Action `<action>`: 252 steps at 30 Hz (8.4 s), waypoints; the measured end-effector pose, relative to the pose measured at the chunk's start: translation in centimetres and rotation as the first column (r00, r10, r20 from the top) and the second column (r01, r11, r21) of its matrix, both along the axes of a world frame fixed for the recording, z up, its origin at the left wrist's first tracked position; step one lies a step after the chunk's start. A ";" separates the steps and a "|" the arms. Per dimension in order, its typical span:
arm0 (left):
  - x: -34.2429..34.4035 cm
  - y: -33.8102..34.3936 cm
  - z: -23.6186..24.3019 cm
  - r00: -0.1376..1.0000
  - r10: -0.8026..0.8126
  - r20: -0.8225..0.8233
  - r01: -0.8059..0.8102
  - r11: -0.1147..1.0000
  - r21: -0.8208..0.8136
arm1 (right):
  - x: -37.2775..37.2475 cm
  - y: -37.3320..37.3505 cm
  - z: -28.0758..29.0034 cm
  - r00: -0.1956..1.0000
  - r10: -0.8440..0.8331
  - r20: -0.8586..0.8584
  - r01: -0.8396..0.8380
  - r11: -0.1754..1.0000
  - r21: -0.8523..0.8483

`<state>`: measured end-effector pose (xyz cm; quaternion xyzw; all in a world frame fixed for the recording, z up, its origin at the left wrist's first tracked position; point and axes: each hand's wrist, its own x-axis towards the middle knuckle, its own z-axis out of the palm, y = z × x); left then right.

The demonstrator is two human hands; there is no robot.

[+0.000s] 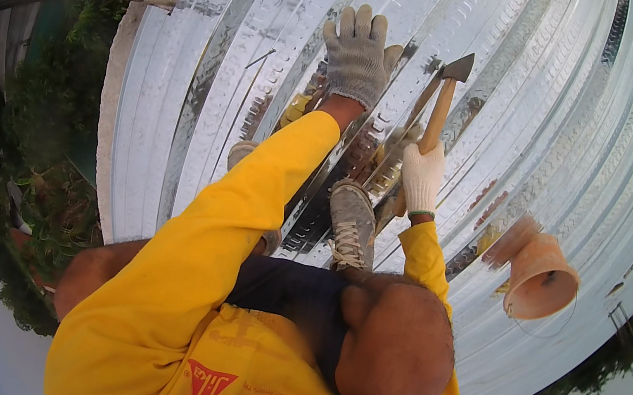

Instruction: The person is installing metal roof sheets on a corrugated roof. They use a hammer to drive nails into the roof sheets, securing them in place. The person moves along the roof, picking up nails from a bucket and hammering them into the sheets.

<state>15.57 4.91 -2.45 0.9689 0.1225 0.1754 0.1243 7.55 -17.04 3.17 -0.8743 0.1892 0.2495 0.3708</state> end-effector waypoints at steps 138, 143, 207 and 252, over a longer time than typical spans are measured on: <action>29.1 9.1 10.4 0.547 -0.743 -0.386 -0.144 0.371 -0.918 | -6.6 -10.3 17.3 0.726 -0.684 -0.064 0.616 0.607 0.502; 18.8 26.7 6.6 0.727 -0.540 -0.424 0.032 0.644 -0.765 | 5.2 -10.4 16.3 0.655 -0.730 -0.192 0.627 0.384 0.678; 62.1 59.3 23.3 0.659 -0.081 -0.747 0.246 0.963 0.113 | 19.7 -2.0 -3.3 0.428 -0.870 -0.245 0.903 0.422 0.079; 69.8 51.4 -5.9 0.929 -0.355 0.101 0.368 0.871 -0.324 | 82.1 34.1 31.7 0.931 -0.361 0.044 0.135 0.455 0.880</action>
